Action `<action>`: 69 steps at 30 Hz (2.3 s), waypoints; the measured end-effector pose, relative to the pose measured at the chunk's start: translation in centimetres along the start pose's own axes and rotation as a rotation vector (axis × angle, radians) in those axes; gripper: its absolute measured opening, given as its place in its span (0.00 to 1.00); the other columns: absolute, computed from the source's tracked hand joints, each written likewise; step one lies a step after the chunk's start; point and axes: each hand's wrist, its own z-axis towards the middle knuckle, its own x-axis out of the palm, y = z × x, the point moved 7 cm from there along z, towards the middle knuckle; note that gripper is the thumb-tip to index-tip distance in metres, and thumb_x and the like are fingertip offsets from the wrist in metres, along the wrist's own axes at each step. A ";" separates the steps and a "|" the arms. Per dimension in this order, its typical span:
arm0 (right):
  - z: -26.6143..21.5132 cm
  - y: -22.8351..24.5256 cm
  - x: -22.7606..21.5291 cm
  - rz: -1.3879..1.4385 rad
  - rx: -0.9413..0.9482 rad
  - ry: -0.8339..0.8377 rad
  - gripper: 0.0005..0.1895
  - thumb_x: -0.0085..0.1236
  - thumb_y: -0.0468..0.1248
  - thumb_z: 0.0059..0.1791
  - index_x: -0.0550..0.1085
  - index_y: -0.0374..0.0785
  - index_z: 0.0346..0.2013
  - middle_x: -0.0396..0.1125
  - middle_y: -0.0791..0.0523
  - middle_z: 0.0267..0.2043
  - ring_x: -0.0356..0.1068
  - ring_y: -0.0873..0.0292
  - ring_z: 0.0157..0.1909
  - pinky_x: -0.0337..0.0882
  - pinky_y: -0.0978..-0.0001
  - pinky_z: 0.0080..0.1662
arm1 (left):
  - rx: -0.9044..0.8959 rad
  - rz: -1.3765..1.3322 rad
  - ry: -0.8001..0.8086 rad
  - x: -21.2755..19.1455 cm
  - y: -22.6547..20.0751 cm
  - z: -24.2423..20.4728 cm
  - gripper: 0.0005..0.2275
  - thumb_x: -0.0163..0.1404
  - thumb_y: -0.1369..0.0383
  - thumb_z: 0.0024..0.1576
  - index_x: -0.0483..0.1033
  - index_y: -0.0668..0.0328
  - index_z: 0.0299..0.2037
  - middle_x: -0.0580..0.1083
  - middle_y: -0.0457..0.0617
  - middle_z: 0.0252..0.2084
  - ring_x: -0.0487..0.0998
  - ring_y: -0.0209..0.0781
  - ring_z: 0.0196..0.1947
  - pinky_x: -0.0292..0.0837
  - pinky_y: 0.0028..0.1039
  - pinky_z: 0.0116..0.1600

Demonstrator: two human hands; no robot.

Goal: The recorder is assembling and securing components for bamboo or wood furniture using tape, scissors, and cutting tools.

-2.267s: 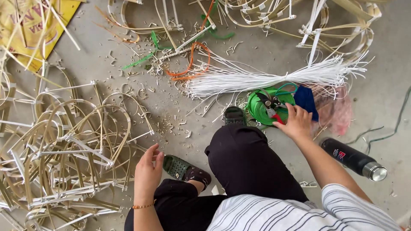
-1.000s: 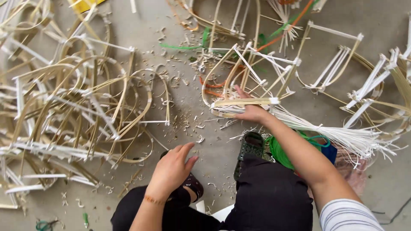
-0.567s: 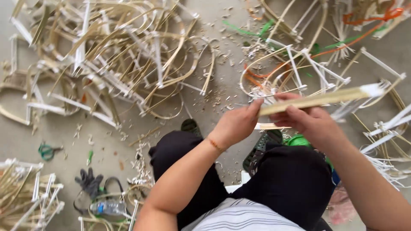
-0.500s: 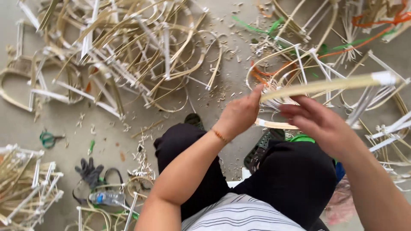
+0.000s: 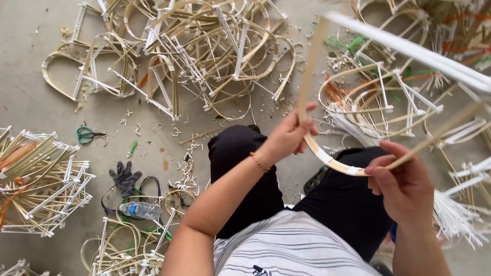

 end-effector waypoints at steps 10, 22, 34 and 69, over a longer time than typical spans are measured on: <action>-3.1 7.8 5.3 -0.569 -0.230 0.195 0.24 0.63 0.34 0.47 0.70 0.30 0.56 0.75 0.60 0.33 0.72 0.73 0.27 0.72 0.81 0.33 | 0.061 -0.055 0.108 0.3 -1.1 -3.6 0.18 0.39 0.66 0.71 0.64 0.64 0.69 0.80 0.52 0.44 0.74 0.27 0.21 0.72 0.19 0.26; -0.8 1.3 -3.3 -0.187 0.037 -0.233 0.25 0.50 0.32 0.53 0.64 0.31 0.65 0.68 0.56 0.51 0.67 0.67 0.45 0.69 0.80 0.48 | 0.377 0.257 -0.009 3.1 -7.8 -7.8 0.19 0.49 0.68 0.70 0.67 0.63 0.70 0.77 0.47 0.37 0.71 0.26 0.24 0.67 0.17 0.28; -1.1 -4.1 -3.8 0.280 0.103 -0.068 0.28 0.50 0.39 0.56 0.64 0.30 0.69 0.72 0.48 0.56 0.73 0.58 0.56 0.74 0.65 0.57 | 0.713 0.831 0.156 9.4 -11.9 -11.8 0.28 0.64 0.67 0.58 0.68 0.63 0.67 0.69 0.45 0.29 0.65 0.32 0.22 0.65 0.24 0.29; -0.2 -2.0 -0.9 0.145 0.111 -0.183 0.11 0.54 0.35 0.57 0.73 0.31 0.50 0.73 0.55 0.39 0.73 0.64 0.38 0.75 0.72 0.42 | -0.070 0.342 0.125 9.8 -3.3 -5.2 0.09 0.50 0.65 0.64 0.76 0.63 0.45 0.75 0.43 0.25 0.76 0.28 0.23 0.73 0.23 0.27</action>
